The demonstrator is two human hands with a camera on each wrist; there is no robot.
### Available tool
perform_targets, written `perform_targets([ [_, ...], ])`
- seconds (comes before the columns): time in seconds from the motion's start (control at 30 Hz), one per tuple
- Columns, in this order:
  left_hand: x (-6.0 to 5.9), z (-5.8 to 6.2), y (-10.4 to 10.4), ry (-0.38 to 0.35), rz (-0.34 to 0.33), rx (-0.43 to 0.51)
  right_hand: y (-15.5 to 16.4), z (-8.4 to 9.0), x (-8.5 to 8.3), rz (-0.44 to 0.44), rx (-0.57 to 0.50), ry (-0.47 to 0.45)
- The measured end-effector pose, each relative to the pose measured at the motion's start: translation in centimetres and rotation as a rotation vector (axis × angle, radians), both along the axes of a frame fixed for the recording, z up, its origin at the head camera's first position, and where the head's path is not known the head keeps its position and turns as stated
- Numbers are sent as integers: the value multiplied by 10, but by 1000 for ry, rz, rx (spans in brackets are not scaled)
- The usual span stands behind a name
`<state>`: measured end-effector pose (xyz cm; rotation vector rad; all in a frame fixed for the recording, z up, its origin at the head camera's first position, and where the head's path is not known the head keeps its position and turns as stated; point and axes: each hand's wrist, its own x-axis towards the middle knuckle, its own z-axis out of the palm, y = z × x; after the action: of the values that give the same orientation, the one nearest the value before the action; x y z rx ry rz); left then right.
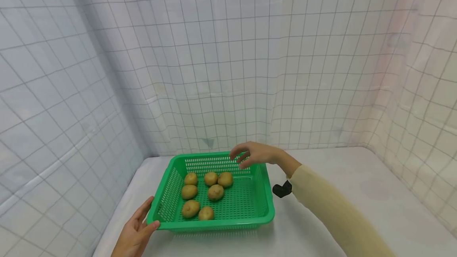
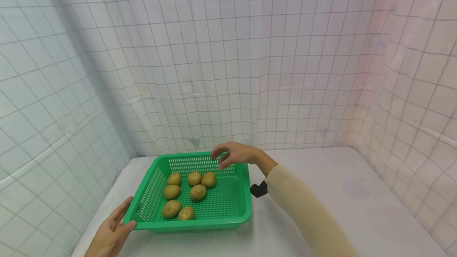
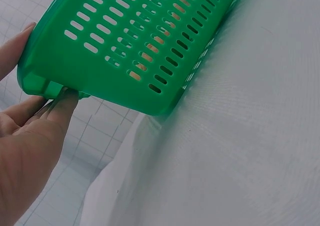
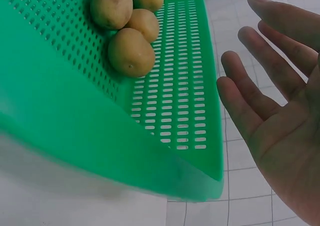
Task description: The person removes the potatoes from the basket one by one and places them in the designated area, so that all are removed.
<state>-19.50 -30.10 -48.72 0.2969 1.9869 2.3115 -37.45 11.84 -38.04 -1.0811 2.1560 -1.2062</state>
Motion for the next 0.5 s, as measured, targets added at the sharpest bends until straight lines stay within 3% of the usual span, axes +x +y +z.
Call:
perform_targets([
  [0.5, -1, 0, 0, -15, 11, -23, -45, -12, -1, 85, 29, -1],
])
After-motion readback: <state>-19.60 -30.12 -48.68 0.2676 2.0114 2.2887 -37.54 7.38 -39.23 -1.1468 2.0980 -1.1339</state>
